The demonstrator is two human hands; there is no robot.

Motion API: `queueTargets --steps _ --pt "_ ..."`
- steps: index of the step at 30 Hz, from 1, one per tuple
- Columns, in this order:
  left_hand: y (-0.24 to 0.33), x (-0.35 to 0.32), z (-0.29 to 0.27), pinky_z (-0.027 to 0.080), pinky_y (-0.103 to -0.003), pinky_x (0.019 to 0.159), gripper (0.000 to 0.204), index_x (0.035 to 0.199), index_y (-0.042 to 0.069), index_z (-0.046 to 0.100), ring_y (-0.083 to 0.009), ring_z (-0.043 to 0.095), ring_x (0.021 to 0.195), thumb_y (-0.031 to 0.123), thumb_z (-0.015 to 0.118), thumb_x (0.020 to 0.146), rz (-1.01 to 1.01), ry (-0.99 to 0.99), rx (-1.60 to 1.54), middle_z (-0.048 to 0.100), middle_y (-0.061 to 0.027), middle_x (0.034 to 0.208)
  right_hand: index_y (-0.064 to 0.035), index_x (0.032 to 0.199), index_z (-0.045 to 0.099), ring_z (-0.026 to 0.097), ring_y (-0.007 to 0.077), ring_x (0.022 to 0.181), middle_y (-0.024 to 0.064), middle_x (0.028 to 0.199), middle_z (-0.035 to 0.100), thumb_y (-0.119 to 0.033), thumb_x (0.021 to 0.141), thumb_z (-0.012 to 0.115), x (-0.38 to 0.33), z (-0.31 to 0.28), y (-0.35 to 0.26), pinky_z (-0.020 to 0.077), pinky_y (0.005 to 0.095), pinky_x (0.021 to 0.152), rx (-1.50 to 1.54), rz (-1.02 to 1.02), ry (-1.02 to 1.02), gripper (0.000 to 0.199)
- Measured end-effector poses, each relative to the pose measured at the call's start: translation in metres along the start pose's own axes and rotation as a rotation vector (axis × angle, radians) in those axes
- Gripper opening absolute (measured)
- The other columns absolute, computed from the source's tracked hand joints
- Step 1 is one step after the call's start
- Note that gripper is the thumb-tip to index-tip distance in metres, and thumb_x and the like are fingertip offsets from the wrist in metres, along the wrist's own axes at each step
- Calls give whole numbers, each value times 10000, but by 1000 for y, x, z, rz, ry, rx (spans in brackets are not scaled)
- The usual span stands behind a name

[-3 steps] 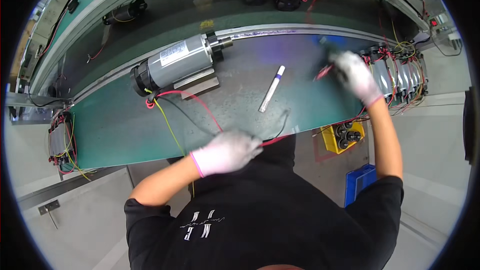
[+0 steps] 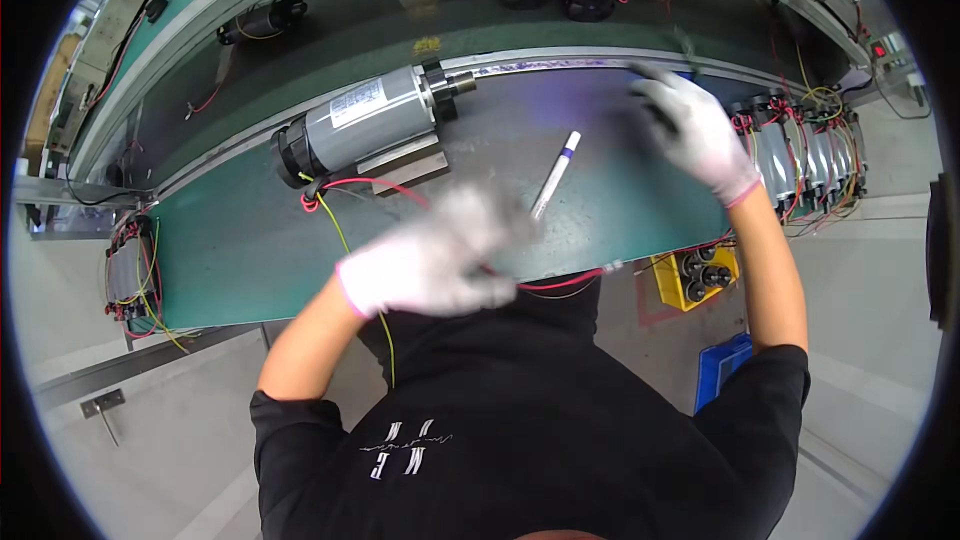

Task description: Manually assemble components of an electric motor and perform functional testing on an assembly line.

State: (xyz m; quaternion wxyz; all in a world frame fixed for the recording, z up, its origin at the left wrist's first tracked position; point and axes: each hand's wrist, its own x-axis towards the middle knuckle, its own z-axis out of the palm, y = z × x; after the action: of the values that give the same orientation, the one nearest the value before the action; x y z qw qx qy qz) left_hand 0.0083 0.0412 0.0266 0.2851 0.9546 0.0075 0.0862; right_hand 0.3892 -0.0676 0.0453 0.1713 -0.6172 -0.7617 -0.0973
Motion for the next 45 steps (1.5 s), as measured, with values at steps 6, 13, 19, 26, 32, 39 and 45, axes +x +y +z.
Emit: queueTargets --steps 6,13,19,26,32,39,45 --pt "-36 52 -67 576 -460 1056 764 1413 39 636 -374 695 1263 386 895 783 -738 86 545 699 -216 1344 -32 1250 697 730 381 1058 201 1362 715 -74 885 721 80 60 -119 607 476 938 241 -198 -84 368" --pt "-55 52 -56 608 -450 976 726 1318 51 664 -369 739 1118 404 924 740 -655 139 653 738 -176 1197 -40 1337 691 741 386 1017 191 1226 767 -153 954 695 58 73 -116 610 474 939 243 85 84 399" --pt "-60 39 -45 601 -442 967 736 1272 40 666 -351 727 1097 431 947 715 -425 455 554 727 -145 1123 -9 1430 648 757 376 883 187 1029 789 -244 1032 661 0 103 -118 623 452 869 163 570 -334 462" --pt "-54 38 -31 584 -455 1018 767 1407 68 650 -361 693 1223 351 933 753 -420 483 601 706 -173 1306 40 1430 626 736 277 788 144 935 761 -388 1104 553 -27 99 -107 605 402 775 1234 816 182 544" --pt "-46 36 -57 566 -487 1040 748 1412 45 623 -408 654 1248 289 919 770 -525 283 484 664 -201 1289 110 1415 614 683 214 713 140 818 703 -330 1119 486 -20 76 -144 559 315 691 1586 941 385 546" --pt "-28 49 -61 574 -449 1017 726 1309 24 619 -411 669 1189 238 952 700 -645 323 437 632 -217 1262 146 1458 575 628 201 612 116 715 659 -265 1100 505 -13 71 -152 513 297 606 1401 797 284 550" --pt "-25 -21 -42 564 -506 964 523 1392 0 626 -406 692 1089 205 767 932 -87 390 31 701 -202 1225 152 1437 601 629 195 571 124 702 670 -250 1066 541 36 32 -180 513 292 594 1378 587 173 550"
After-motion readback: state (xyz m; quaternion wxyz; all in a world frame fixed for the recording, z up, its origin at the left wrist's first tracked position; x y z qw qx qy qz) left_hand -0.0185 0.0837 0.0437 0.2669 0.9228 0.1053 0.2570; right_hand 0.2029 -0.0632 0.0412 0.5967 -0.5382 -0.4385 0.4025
